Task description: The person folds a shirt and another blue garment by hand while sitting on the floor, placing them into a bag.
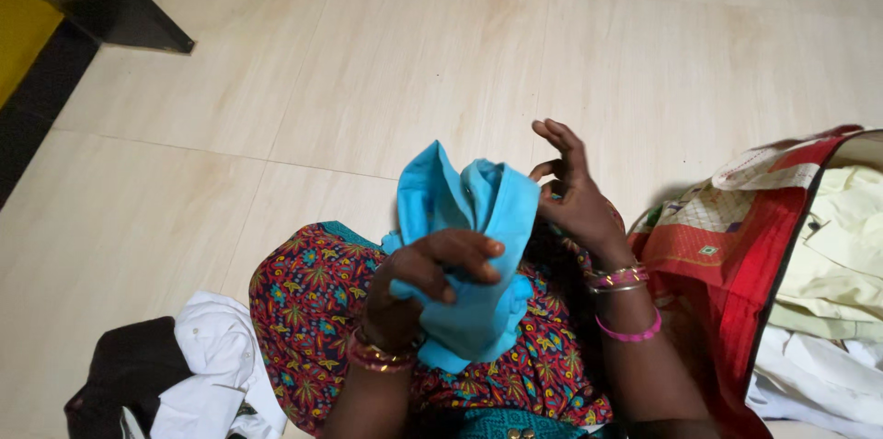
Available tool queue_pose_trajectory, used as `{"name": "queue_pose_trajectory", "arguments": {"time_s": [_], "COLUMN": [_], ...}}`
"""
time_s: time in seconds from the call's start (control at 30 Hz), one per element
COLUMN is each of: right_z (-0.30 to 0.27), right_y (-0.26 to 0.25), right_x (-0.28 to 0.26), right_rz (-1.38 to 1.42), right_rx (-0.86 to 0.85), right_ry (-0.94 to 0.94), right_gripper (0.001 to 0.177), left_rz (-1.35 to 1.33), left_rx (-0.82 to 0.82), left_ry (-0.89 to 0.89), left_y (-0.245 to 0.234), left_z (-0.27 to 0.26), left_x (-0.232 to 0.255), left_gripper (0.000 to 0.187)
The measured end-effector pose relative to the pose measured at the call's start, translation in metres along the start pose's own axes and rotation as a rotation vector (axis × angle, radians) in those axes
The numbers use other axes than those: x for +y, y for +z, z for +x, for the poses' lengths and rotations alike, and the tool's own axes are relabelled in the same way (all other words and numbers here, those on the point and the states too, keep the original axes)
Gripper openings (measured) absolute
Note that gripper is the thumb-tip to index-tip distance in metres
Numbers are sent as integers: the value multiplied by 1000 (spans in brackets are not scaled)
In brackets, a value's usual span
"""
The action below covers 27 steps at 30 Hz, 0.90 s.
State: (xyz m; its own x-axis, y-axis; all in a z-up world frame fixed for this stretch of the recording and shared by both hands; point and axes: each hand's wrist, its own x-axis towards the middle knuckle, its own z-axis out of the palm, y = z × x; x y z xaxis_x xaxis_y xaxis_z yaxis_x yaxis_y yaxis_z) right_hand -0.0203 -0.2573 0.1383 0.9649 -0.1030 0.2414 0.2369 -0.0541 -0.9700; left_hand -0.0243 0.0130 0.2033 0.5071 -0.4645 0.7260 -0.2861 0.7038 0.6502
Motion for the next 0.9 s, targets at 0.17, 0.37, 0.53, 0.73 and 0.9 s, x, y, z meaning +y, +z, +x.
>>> {"name": "queue_pose_trajectory", "arguments": {"time_s": [0.17, 0.37, 0.53, 0.73, 0.9], "right_z": [-1, 17, 25, 43, 59], "right_y": [-1, -21, -26, -48, -45], "right_x": [40, 15, -28, -28, -55], "right_rz": [-209, 322, -192, -266, 193], "right_rx": [-479, 197, 227, 386, 276], "right_ry": [-9, -45, -212, -418, -253], "right_gripper": [44, 20, 19, 9, 24], "left_rz": [-99, 395, 584, 887, 971], "left_rx": [174, 552, -18, -69, 186], "left_ry": [13, -512, -987, -398, -336], "left_y": [3, -61, -92, -131, -133], "left_z": [2, -19, -47, -30, 12], "left_x": [9, -17, -23, 11, 38], "left_gripper": [25, 40, 62, 32, 15]}}
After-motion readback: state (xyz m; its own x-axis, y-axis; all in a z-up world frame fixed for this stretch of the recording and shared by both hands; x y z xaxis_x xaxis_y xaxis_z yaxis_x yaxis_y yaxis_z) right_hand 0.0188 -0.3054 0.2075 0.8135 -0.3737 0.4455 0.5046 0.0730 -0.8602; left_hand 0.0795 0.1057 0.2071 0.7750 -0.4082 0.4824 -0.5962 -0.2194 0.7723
